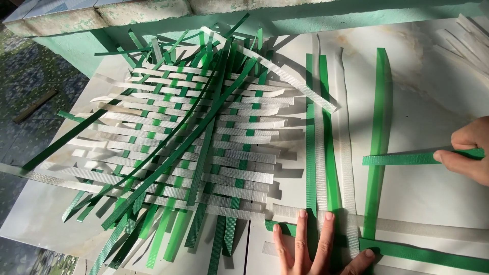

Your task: Weaving green and white plastic strips together to create a mat-like structure.

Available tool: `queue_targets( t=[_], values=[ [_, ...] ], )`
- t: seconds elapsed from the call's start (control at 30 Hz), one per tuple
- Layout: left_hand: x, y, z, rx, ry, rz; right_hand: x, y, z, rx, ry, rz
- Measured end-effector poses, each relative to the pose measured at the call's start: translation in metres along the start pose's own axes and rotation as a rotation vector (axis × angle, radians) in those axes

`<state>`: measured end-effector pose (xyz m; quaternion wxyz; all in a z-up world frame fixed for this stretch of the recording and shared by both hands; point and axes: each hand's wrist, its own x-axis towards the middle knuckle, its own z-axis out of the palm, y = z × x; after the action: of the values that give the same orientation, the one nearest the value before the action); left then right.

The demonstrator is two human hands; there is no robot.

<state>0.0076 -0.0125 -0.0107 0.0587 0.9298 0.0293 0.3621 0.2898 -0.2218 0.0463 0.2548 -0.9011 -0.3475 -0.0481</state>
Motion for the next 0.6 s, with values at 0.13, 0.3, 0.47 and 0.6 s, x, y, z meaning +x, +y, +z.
queue_targets(
  t=[0.13,0.3,0.47,0.6],
  values=[
    [-0.001,0.003,0.004,-0.002,0.014,-0.004,0.003,-0.002,-0.004,-0.219,-0.101,0.033],
    [-0.003,0.002,0.007,0.022,0.004,-0.018,0.006,0.007,0.013,-0.484,-0.346,0.228],
    [-0.003,0.003,0.006,0.016,0.002,-0.016,0.001,-0.008,0.015,-0.281,-0.451,0.389],
    [-0.001,0.002,0.003,0.014,-0.023,-0.005,-0.010,-0.001,0.015,-0.183,-0.297,0.246]
  ],
)
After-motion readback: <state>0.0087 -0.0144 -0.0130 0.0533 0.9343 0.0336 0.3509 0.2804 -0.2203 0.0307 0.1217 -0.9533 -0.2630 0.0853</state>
